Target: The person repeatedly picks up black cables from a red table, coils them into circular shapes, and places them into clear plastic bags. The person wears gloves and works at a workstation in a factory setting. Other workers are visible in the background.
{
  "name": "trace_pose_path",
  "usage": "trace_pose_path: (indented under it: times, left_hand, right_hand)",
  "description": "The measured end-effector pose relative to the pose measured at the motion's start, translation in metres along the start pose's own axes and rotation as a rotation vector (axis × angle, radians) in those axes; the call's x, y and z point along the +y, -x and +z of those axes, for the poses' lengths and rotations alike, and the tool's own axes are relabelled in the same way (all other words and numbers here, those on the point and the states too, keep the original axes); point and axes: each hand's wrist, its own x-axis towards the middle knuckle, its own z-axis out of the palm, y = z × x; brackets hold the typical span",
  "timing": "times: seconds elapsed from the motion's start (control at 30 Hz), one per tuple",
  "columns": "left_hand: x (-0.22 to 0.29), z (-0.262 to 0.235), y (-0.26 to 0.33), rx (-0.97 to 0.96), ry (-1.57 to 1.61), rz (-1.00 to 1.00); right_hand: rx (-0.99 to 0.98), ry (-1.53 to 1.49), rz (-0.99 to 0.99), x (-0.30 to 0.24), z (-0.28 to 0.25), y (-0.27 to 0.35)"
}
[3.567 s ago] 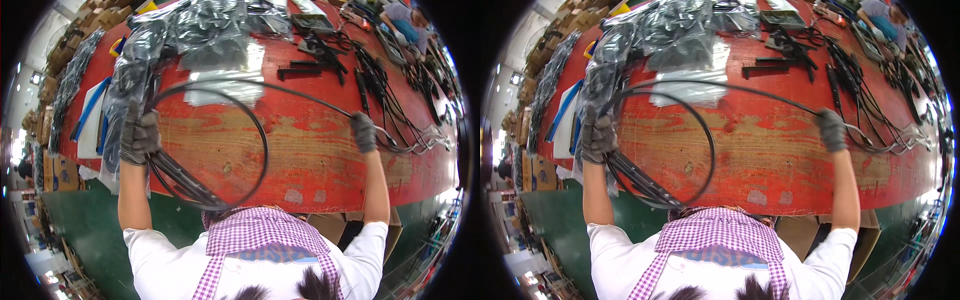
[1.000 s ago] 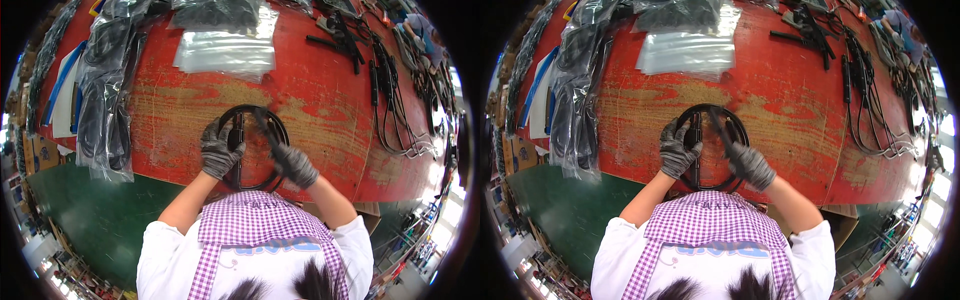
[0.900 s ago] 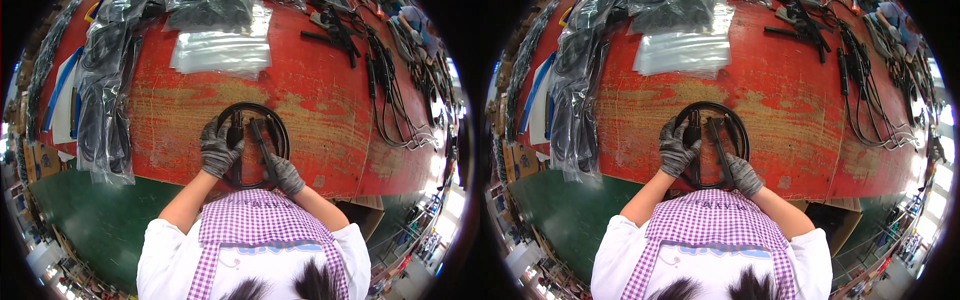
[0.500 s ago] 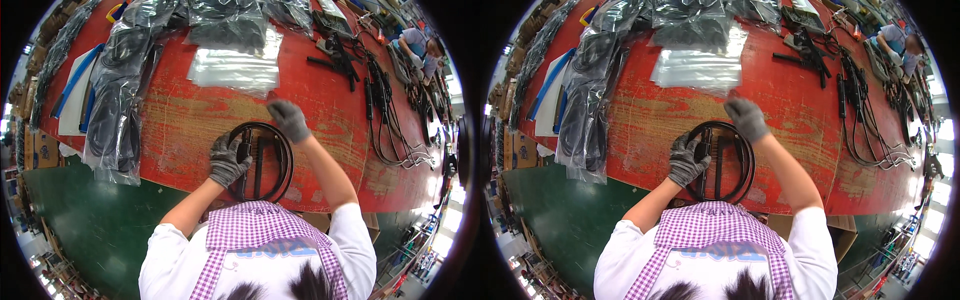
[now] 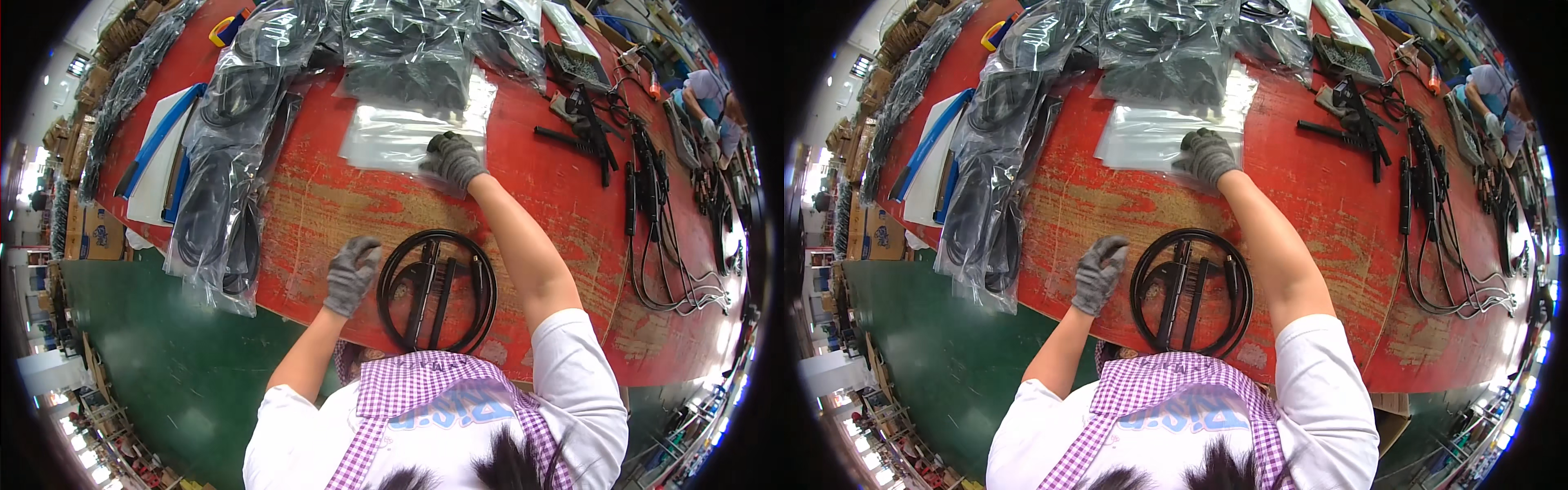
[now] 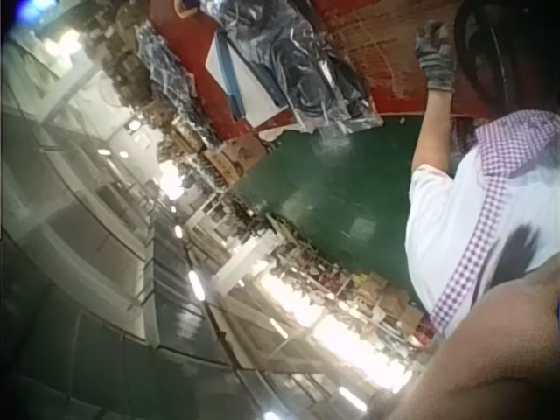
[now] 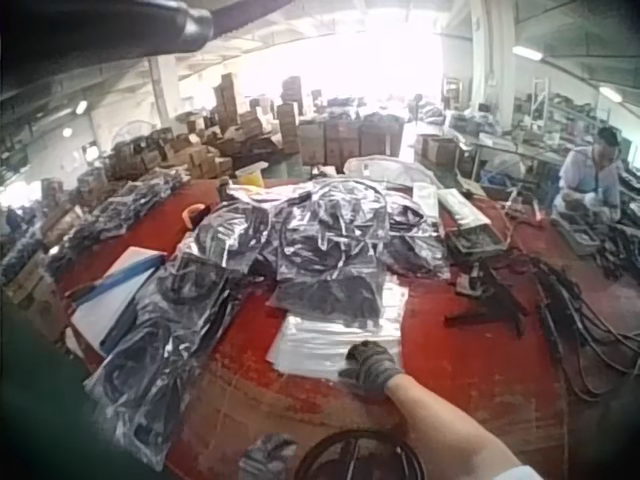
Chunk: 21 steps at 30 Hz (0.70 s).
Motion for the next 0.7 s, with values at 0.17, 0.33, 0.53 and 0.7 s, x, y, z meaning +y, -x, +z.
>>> trace_pose_path:
  times: [0.17,0.33,0.53,0.7]
  left_hand:
    - [0.009,0.029,-0.022,-0.085,0.127,0.003]
    - [0.005,0.054,-0.036,-0.145,0.464,-0.233]
    - [0.032,0.061,-0.074,-0.111,1.087,-0.569]
    - [0.008,0.074,-0.063,-0.030,0.849,-0.489]
  right_hand:
    - [0.056,0.039,-0.024,0.017,0.015,-0.002]
    - [0.177,-0.221,0.055,0.012,-0.016,-0.006]
    - [0.223,-0.205,-0.160,-0.062,-0.062,0.072]
    - [0.444,-0.210,0.090,-0.042,-0.052,0.089]
